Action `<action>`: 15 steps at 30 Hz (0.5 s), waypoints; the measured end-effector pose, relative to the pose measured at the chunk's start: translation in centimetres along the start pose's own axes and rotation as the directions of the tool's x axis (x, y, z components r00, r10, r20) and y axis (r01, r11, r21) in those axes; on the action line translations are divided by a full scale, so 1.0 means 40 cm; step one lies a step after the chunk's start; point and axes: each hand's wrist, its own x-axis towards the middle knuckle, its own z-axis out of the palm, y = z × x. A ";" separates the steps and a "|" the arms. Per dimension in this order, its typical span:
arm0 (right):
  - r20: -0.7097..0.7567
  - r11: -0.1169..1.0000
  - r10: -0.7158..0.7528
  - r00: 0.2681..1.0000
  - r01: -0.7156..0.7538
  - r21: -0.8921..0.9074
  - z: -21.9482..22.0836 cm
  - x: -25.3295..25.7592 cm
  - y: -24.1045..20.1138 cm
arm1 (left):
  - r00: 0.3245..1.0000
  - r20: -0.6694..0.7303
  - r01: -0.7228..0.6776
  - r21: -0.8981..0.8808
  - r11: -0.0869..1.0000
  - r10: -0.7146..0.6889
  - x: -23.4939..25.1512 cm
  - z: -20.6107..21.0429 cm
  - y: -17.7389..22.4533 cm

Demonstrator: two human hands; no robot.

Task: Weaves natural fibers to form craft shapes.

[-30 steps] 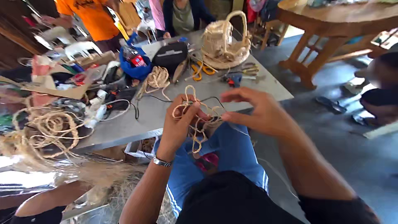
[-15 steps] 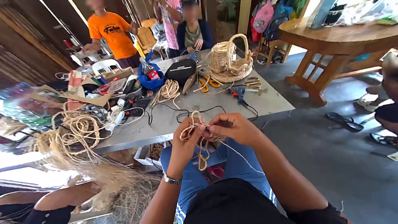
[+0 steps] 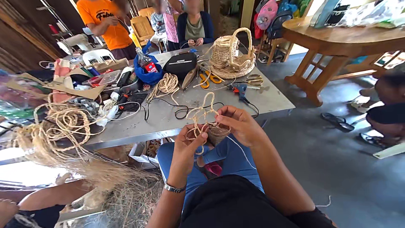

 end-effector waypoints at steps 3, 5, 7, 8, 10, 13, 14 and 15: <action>-0.006 0.999 0.048 0.999 -0.048 -0.005 -0.007 -0.010 0.013 | 0.999 0.037 0.004 -0.026 1.000 -0.003 -0.009 0.007 -0.004; 0.021 0.998 0.058 0.998 -0.058 -0.025 -0.003 -0.016 0.018 | 0.999 0.049 -0.004 0.025 1.000 0.003 -0.011 0.009 -0.002; 0.059 0.993 0.010 0.998 -0.003 -0.122 0.006 -0.024 0.024 | 0.999 0.044 -0.005 0.080 0.997 0.001 -0.007 0.009 -0.004; 0.058 0.979 -0.028 0.998 0.039 -0.198 0.010 -0.029 0.029 | 0.999 0.041 0.004 0.104 0.995 -0.008 -0.006 0.009 -0.008; 0.006 0.958 -0.068 0.998 0.067 -0.279 0.013 -0.036 0.042 | 0.999 0.043 0.017 0.108 0.994 -0.021 -0.001 0.008 -0.019; -0.063 0.985 -0.014 0.998 0.003 -0.175 0.002 -0.040 0.059 | 0.992 0.114 -0.072 0.110 0.991 0.059 0.004 -0.002 -0.052; -0.088 0.992 0.011 0.996 -0.021 -0.121 -0.001 -0.039 0.065 | 0.983 0.150 -0.129 0.134 0.983 0.108 0.005 -0.005 -0.063; -0.104 0.997 0.032 0.994 -0.039 -0.069 -0.003 -0.038 0.072 | 0.974 0.179 -0.171 0.159 0.972 0.142 0.004 -0.004 -0.071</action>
